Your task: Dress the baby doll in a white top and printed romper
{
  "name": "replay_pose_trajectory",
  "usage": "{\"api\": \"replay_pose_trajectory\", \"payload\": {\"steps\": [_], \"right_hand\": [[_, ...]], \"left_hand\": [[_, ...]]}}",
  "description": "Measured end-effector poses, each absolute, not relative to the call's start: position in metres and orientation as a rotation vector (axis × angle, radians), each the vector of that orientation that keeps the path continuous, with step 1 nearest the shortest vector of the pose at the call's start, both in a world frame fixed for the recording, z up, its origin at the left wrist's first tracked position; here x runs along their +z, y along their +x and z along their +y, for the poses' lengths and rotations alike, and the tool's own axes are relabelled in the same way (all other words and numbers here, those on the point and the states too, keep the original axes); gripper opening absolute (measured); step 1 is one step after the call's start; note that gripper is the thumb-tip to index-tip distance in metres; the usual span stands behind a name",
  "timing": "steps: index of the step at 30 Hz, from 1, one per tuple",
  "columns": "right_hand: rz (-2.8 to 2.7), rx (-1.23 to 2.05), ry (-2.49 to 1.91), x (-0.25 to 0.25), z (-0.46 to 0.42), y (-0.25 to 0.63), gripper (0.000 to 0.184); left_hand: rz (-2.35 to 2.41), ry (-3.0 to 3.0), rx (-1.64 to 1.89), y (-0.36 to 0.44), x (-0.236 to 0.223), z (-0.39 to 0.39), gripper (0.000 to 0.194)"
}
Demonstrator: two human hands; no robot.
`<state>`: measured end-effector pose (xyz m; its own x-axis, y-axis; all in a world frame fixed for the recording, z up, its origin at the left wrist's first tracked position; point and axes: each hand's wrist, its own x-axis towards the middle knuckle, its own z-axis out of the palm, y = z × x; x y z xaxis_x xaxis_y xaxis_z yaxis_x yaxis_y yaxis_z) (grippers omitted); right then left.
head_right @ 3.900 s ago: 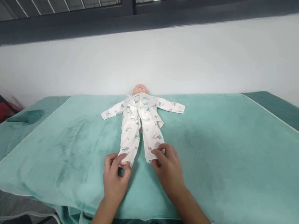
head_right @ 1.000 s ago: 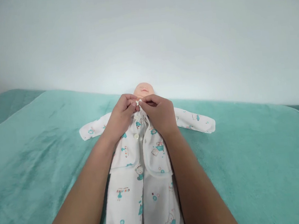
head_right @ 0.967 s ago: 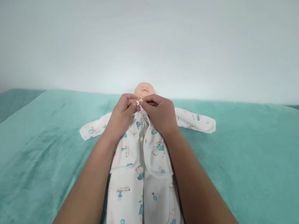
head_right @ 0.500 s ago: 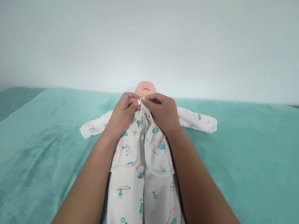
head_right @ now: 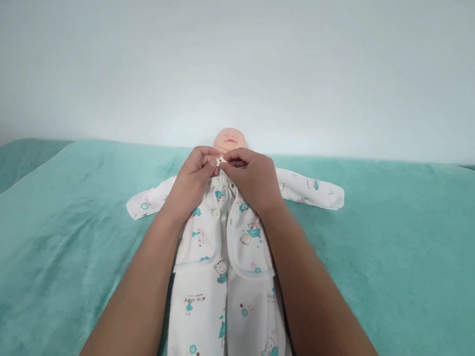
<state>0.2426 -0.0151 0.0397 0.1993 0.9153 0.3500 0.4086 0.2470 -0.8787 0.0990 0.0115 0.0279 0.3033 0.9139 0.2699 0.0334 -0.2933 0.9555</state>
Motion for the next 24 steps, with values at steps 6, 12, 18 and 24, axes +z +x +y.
{"api": "replay_pose_trajectory", "payload": {"steps": [6,12,18,24], "right_hand": [[-1.44,0.515,-1.388,0.0413,-0.015,0.2418,0.011],[-1.435,0.557,-1.37,0.04,-0.0151,0.2427,0.009],[-1.402,0.591,-1.315,0.0377,-0.015,0.2443,0.012],[-1.409,0.584,-1.311,0.038,-0.0156,0.2448,0.008]], "left_hand": [[0.799,1.518,1.168,0.1002,0.0248,0.0148,0.013],[0.781,1.484,1.177,0.1002,0.024,0.0165,0.014],[0.799,1.53,1.168,0.0997,0.0231,0.0161,0.013],[0.821,1.528,1.178,0.0998,0.023,0.0148,0.013]]}}
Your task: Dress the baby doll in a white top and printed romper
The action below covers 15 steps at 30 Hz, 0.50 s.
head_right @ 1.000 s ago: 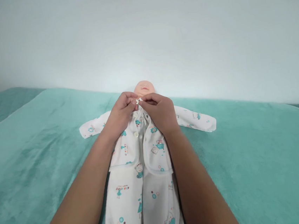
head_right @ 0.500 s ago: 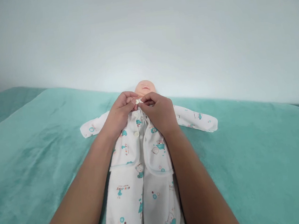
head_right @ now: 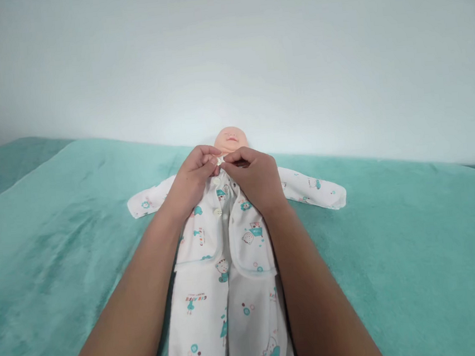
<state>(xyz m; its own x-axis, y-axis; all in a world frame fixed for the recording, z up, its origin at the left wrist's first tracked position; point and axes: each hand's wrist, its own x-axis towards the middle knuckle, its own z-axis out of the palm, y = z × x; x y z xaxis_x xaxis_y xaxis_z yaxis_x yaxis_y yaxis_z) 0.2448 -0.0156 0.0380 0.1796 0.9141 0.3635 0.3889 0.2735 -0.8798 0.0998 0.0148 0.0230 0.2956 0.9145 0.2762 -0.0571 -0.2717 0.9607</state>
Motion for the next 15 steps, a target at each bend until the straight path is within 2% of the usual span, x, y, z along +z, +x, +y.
{"api": "replay_pose_trajectory", "payload": {"steps": [15], "right_hand": [[-1.432,0.676,-1.285,0.0413,-0.0176,0.2443,0.008]], "left_hand": [[0.892,1.58,1.143,0.1005,0.025,0.0156,0.012]]}}
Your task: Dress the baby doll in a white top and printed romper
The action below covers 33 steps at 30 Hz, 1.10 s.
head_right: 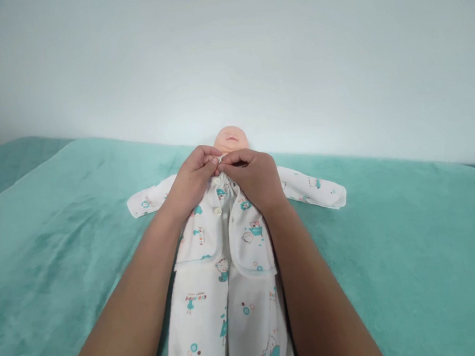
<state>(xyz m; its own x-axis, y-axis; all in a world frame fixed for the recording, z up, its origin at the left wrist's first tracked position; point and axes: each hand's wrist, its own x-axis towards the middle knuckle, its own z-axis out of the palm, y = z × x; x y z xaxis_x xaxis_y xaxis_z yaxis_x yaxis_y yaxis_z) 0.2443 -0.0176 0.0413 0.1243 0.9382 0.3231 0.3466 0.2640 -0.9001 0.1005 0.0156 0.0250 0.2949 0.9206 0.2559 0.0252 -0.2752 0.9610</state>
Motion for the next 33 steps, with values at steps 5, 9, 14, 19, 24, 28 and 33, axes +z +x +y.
{"api": "replay_pose_trajectory", "payload": {"steps": [5,9,14,19,24,28,33], "right_hand": [[-1.469,0.643,-1.288,0.042,-0.018,0.243,0.007],[-1.44,0.677,-1.292,0.04,-0.018,0.244,0.006],[-1.368,0.701,-1.278,0.039,-0.016,0.245,0.009],[-1.37,0.688,-1.29,0.037,-0.013,0.246,0.008],[-1.41,0.68,-1.231,0.035,-0.011,0.245,0.016],[-1.449,0.617,-1.246,0.035,-0.01,0.247,0.02],[-1.482,0.586,-1.255,0.035,-0.009,0.248,0.022]], "left_hand": [[0.899,1.592,1.135,0.101,0.026,0.014,0.015],[0.95,1.585,1.161,0.102,0.025,0.013,0.014],[1.013,1.51,1.135,0.103,0.029,0.008,0.017],[1.079,1.481,1.126,0.105,0.033,0.005,0.019],[1.125,1.549,1.134,0.107,0.033,0.006,0.021],[1.161,1.601,1.121,0.107,0.034,0.004,0.022],[1.132,1.663,1.12,0.107,0.037,0.003,0.017]]}}
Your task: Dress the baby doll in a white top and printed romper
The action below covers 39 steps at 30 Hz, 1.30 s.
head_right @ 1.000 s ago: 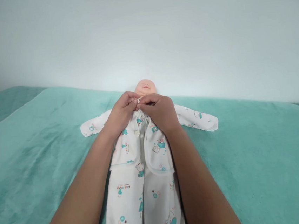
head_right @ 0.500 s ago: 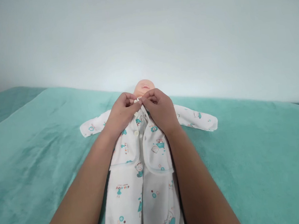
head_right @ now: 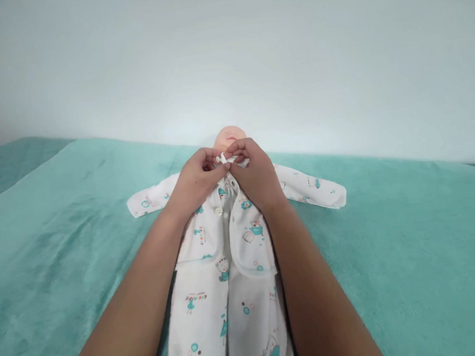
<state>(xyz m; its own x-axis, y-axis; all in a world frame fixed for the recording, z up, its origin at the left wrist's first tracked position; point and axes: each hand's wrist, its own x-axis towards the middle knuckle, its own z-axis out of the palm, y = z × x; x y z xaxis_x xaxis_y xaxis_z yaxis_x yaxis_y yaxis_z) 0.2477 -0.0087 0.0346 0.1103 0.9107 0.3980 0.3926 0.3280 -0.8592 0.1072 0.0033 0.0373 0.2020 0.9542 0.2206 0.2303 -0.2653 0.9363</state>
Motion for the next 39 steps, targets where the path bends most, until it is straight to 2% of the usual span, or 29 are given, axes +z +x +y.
{"api": "replay_pose_trajectory", "payload": {"steps": [6,13,17,27,39], "right_hand": [[-1.508,0.549,-1.303,0.0376,-0.0112,0.2467,0.017],[-1.459,0.577,-1.316,0.0389,-0.0144,0.2455,0.016],[-1.455,0.588,-1.305,0.0387,-0.0139,0.2456,0.016],[-1.487,0.594,-1.349,0.0419,-0.0151,0.2427,0.019],[-1.493,0.618,-1.363,0.0411,-0.0139,0.2447,0.025]], "left_hand": [[1.127,1.723,1.16,0.1079,0.0356,0.0047,0.028],[1.078,1.649,1.215,0.1072,0.0302,0.0064,0.025],[1.136,1.62,1.2,0.1078,0.0309,0.0053,0.03],[1.214,1.619,1.19,0.113,0.0351,0.0039,0.013],[1.03,1.387,1.27,0.1098,0.0293,0.0117,0.032]]}}
